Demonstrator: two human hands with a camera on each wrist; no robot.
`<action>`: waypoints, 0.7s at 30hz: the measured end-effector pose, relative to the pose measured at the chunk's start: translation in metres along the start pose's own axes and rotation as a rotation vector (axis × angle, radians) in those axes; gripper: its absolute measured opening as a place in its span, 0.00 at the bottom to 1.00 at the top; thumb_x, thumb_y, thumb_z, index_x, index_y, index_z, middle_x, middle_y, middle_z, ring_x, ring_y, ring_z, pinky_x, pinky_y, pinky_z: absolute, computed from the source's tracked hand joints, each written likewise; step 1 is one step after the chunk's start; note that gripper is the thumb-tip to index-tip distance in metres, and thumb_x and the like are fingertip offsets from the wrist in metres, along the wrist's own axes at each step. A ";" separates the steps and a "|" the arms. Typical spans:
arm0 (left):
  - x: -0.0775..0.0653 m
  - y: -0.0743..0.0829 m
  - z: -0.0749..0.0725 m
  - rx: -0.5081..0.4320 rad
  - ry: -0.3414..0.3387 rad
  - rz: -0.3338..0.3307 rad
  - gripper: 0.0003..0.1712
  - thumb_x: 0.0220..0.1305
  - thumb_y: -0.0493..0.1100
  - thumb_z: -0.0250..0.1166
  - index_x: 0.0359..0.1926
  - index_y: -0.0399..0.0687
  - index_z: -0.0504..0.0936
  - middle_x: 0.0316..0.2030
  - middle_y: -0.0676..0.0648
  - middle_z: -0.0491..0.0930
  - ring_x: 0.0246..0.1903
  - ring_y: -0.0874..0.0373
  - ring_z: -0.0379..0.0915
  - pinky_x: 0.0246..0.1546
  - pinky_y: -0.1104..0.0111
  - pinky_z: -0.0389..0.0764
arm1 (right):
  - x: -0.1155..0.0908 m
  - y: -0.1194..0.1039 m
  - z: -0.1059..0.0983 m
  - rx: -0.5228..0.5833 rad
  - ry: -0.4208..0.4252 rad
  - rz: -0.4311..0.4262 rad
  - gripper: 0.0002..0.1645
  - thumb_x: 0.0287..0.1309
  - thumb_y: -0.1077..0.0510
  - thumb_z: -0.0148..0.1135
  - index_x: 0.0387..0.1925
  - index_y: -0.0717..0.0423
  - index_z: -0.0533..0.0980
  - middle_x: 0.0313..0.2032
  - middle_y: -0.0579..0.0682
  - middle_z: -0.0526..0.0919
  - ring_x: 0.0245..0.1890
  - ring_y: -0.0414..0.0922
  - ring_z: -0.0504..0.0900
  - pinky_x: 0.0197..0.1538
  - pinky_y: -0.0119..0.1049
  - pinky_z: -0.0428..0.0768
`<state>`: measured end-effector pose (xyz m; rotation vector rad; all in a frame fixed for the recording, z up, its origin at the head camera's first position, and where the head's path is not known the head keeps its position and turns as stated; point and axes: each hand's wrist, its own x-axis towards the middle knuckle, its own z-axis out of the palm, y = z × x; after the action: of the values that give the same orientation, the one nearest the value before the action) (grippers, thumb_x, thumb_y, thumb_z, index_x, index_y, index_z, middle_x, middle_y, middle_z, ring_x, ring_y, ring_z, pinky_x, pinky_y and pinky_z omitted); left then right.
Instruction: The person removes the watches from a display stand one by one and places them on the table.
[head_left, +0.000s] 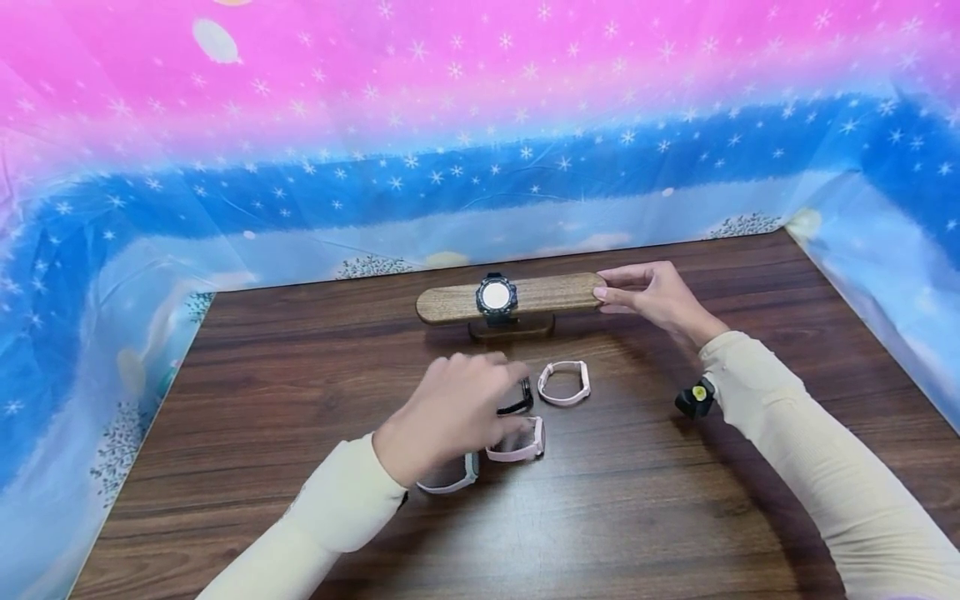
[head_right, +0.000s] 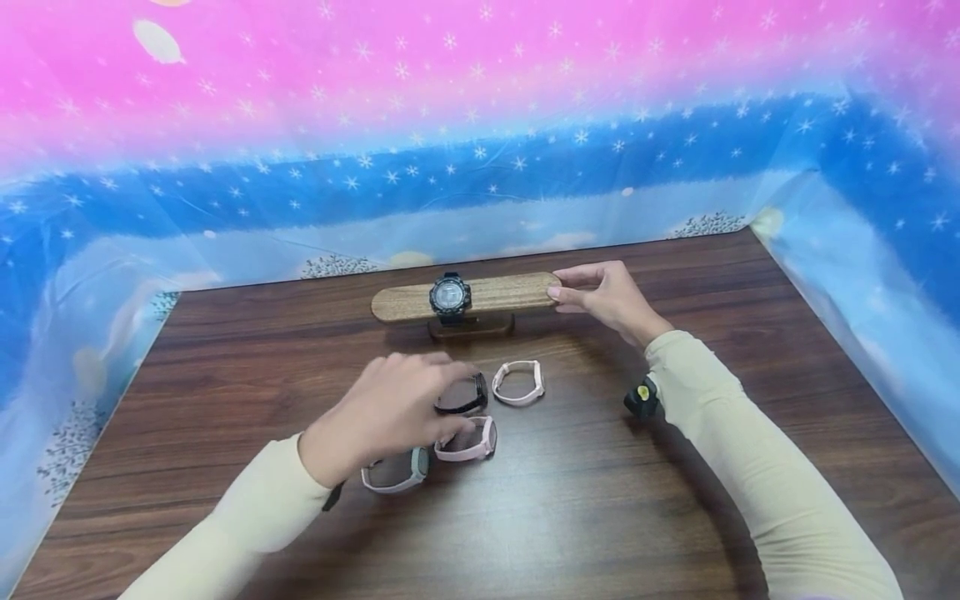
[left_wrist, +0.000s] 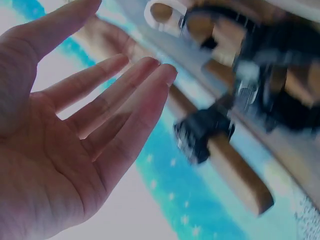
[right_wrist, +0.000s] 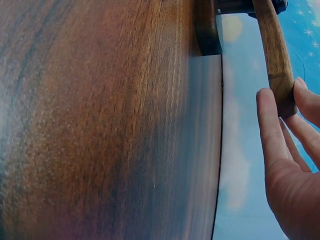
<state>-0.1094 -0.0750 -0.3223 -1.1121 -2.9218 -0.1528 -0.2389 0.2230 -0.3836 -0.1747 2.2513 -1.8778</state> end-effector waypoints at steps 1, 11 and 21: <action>0.001 -0.003 -0.004 -0.005 0.025 -0.006 0.33 0.57 0.61 0.76 0.59 0.50 0.82 0.44 0.49 0.86 0.25 0.57 0.78 0.11 0.69 0.71 | 0.000 0.000 0.000 0.002 0.000 0.001 0.32 0.62 0.61 0.71 0.64 0.70 0.73 0.60 0.68 0.77 0.44 0.55 0.88 0.55 0.47 0.83; 0.015 -0.034 -0.023 -0.042 0.208 -0.092 0.35 0.55 0.57 0.78 0.60 0.47 0.82 0.48 0.46 0.86 0.34 0.51 0.81 0.30 0.54 0.86 | 0.000 0.001 0.001 0.011 0.009 0.008 0.31 0.62 0.61 0.71 0.64 0.70 0.73 0.61 0.67 0.77 0.44 0.54 0.88 0.56 0.48 0.83; 0.034 -0.060 -0.015 -0.139 0.246 -0.167 0.40 0.55 0.56 0.79 0.65 0.44 0.78 0.58 0.41 0.81 0.56 0.45 0.78 0.52 0.49 0.83 | 0.000 0.000 0.000 0.018 0.004 0.003 0.32 0.62 0.62 0.71 0.64 0.71 0.72 0.63 0.68 0.74 0.41 0.49 0.89 0.56 0.48 0.83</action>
<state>-0.1749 -0.0982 -0.3113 -0.7945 -2.8115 -0.4663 -0.2385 0.2228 -0.3839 -0.1644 2.2350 -1.8986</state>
